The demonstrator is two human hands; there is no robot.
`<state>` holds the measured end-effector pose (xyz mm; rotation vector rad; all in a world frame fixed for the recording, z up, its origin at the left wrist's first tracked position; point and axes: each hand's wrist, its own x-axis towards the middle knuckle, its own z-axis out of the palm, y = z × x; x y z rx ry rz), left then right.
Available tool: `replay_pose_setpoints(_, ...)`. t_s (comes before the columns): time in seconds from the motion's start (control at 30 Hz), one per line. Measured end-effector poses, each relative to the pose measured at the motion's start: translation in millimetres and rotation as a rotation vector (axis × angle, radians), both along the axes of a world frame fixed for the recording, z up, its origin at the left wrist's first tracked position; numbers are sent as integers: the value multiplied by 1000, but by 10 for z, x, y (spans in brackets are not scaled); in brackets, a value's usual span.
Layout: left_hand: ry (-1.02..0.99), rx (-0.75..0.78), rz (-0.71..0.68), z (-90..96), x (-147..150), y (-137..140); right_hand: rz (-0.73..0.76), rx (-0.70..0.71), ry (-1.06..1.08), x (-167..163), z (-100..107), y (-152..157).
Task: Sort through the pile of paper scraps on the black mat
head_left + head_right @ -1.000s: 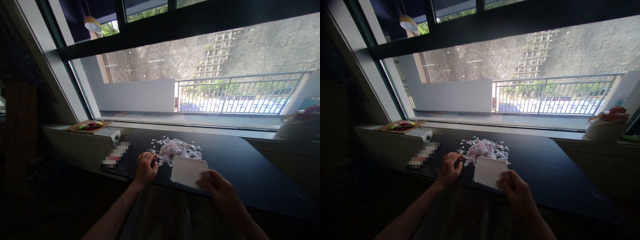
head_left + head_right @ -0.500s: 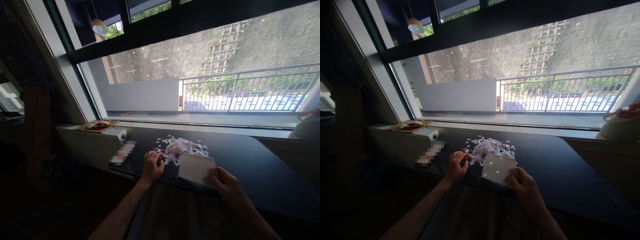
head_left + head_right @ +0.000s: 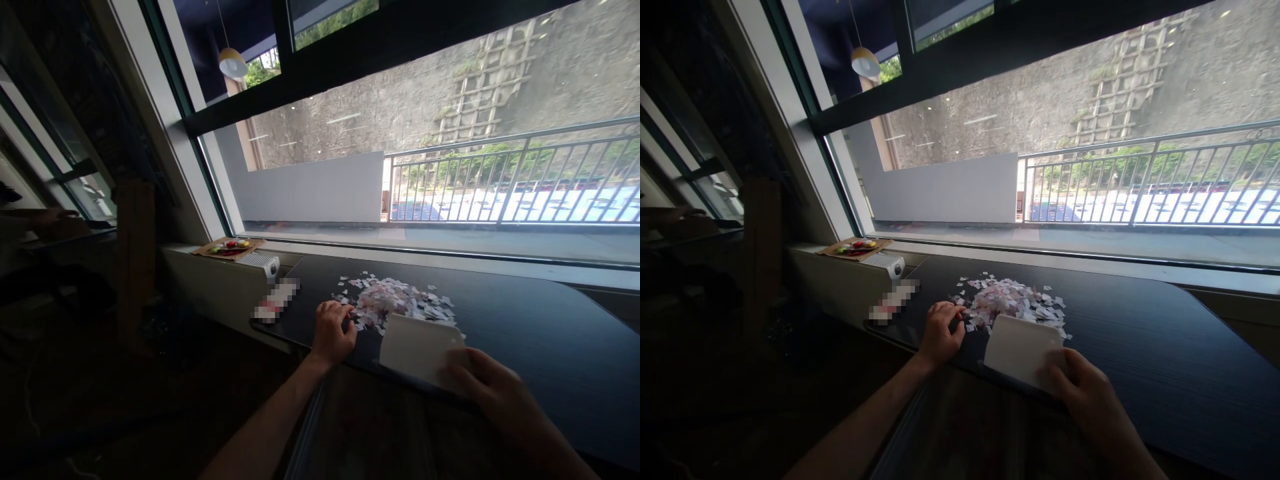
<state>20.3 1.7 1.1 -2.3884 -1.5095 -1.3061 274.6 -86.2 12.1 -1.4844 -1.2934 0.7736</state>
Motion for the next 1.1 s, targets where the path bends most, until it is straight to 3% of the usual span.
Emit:
replay_pose_setpoints(0.2,4,-2,12,7,4,-6,-31,12,1,58,-21,28)
replay_pose_setpoints(0.43,3,26,10,-11,-8,8,136,-74,108,19,1,28)
replay_pose_setpoints(0.63,6,47,8,-36,-23,26,70,-2,136,-116,11,-28)
replay_pose_setpoints(0.9,1,46,5,-17,-25,12,127,2,190,-152,41,-84)
replay_pose_setpoints(1.1,-6,51,-14,-22,-42,16,-75,129,175,179,185,-71)
